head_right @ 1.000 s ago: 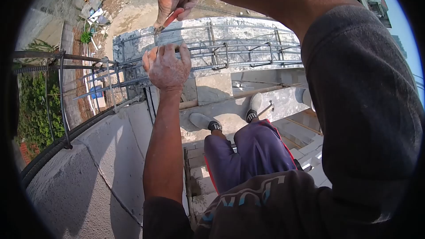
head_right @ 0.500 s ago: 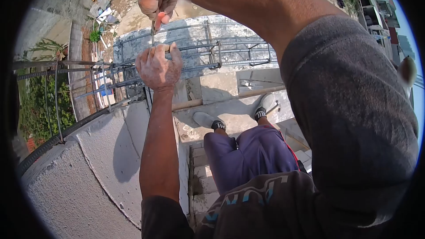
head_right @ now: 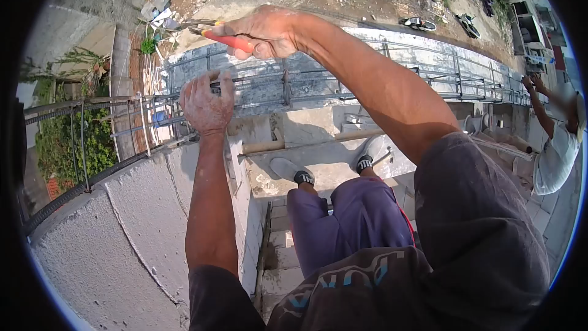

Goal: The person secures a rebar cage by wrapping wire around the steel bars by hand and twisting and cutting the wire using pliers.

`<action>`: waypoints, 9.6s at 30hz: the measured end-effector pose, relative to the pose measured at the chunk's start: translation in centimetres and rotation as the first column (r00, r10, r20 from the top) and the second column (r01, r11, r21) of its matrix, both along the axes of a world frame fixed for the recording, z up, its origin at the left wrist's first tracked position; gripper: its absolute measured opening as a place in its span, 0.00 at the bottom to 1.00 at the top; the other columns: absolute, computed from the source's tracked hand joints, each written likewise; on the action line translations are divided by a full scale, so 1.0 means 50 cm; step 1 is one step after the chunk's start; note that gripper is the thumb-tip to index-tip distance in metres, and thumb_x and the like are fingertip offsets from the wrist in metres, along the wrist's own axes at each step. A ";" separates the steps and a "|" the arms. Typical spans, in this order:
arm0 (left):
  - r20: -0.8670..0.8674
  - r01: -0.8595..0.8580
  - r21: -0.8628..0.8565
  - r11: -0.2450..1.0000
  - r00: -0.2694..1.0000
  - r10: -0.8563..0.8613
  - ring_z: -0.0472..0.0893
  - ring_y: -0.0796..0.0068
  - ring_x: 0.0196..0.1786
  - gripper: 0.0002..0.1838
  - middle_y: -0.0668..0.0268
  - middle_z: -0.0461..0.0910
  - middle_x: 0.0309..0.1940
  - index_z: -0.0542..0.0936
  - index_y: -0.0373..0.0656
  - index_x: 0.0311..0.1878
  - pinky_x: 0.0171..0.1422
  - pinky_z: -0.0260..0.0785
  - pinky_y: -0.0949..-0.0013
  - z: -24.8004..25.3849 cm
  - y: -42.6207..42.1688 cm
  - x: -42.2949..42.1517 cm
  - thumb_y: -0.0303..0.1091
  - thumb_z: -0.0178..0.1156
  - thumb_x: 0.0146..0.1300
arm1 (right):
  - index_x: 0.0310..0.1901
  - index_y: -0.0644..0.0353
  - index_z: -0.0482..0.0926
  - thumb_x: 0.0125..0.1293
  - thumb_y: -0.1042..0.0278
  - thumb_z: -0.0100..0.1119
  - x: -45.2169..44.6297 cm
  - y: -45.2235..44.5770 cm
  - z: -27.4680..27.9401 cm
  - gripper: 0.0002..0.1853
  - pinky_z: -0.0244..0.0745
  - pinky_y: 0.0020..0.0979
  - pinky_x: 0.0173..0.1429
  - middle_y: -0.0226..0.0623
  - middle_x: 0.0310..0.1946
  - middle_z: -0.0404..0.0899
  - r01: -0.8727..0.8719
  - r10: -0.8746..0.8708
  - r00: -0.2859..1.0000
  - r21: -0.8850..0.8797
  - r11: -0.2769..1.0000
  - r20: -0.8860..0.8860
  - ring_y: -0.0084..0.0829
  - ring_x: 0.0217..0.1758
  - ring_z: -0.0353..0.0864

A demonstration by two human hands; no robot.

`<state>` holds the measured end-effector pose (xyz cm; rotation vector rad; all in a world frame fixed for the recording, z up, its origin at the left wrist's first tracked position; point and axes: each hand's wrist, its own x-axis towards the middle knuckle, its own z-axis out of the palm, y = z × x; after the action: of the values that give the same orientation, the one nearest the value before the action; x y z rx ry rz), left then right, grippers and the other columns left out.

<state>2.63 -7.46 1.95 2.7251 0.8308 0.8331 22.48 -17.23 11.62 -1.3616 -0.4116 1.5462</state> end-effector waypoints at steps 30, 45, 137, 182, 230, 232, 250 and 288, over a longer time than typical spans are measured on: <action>-0.010 0.003 -0.998 0.056 0.970 -0.242 0.82 0.72 0.43 0.15 0.66 0.79 0.36 0.75 0.37 0.52 0.50 0.79 0.70 0.139 -0.890 0.340 0.40 0.51 0.77 | 0.53 0.57 0.73 0.62 0.73 0.65 0.000 -1.189 0.009 0.18 0.74 0.30 0.59 0.31 0.57 0.75 0.499 -0.495 0.840 -0.043 0.866 -0.220 0.27 0.54 0.81; 0.568 0.501 -0.650 -0.571 0.820 0.074 0.70 0.61 0.69 0.10 0.62 0.76 0.55 0.74 0.41 0.51 0.74 0.61 0.53 0.139 -0.891 0.425 0.36 0.53 0.75 | 0.46 0.61 0.83 0.69 0.60 0.64 0.185 -1.011 0.024 0.13 0.75 0.23 0.35 0.27 0.31 0.79 0.596 -0.593 0.803 -0.044 0.802 0.067 0.18 0.30 0.77; -0.471 0.138 -0.654 0.744 0.695 -0.543 0.86 0.57 0.42 0.16 0.54 0.87 0.37 0.87 0.43 0.45 0.51 0.76 0.59 -0.090 -0.533 0.651 0.43 0.63 0.61 | 0.34 0.69 0.85 0.56 0.68 0.62 0.452 -0.607 -0.334 0.11 0.87 0.45 0.41 0.55 0.33 0.86 0.150 0.218 0.652 -0.406 0.901 0.726 0.49 0.36 0.89; -0.171 -0.006 -0.947 0.322 0.856 -0.487 0.81 0.79 0.37 0.20 0.61 0.84 0.40 0.80 0.28 0.54 0.42 0.76 0.76 -0.144 -0.548 0.657 0.26 0.68 0.59 | 0.37 0.65 0.84 0.54 0.76 0.65 0.458 -0.636 -0.358 0.08 0.72 0.39 0.29 0.42 0.34 0.83 0.465 -0.422 0.884 -0.288 0.837 0.199 0.33 0.31 0.78; -0.267 0.582 -0.673 0.457 0.385 -0.884 0.80 0.51 0.58 0.25 0.51 0.80 0.57 0.76 0.44 0.63 0.64 0.71 0.57 -0.202 -0.451 0.668 0.44 0.61 0.66 | 0.52 0.58 0.84 0.58 0.58 0.61 0.478 -0.756 -0.038 0.22 0.84 0.39 0.42 0.46 0.38 0.85 0.016 0.296 0.559 -0.366 0.930 0.775 0.35 0.37 0.86; -0.234 0.569 -0.697 0.437 0.395 -0.888 0.80 0.51 0.58 0.23 0.51 0.81 0.55 0.77 0.43 0.61 0.63 0.70 0.56 -0.190 -0.454 0.668 0.43 0.61 0.66 | 0.53 0.59 0.83 0.59 0.61 0.59 0.467 -0.746 -0.028 0.21 0.83 0.45 0.50 0.47 0.43 0.85 -0.143 0.483 0.360 -0.464 0.874 0.798 0.38 0.41 0.87; -0.333 0.412 -0.745 0.525 0.453 -0.827 0.78 0.50 0.60 0.23 0.51 0.81 0.56 0.78 0.48 0.60 0.64 0.69 0.54 -0.172 -0.464 0.666 0.46 0.63 0.65 | 0.54 0.53 0.84 0.59 0.64 0.62 0.345 -0.569 -0.009 0.19 0.45 0.76 0.72 0.56 0.58 0.75 -0.016 0.939 -0.213 -0.962 0.271 0.268 0.54 0.68 0.68; -0.325 0.341 -0.770 0.539 0.518 -0.791 0.78 0.51 0.61 0.23 0.53 0.81 0.56 0.80 0.52 0.59 0.65 0.69 0.55 -0.184 -0.466 0.668 0.48 0.65 0.63 | 0.51 0.72 0.71 0.52 0.55 0.77 0.451 -0.711 -0.100 0.34 0.79 0.46 0.45 0.50 0.36 0.82 -0.142 0.654 0.682 -0.818 0.557 0.327 0.44 0.40 0.84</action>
<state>36.01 -30.75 -7.24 2.3169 0.0660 -0.5392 45.05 -52.77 6.63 -2.6366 -0.5615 1.7128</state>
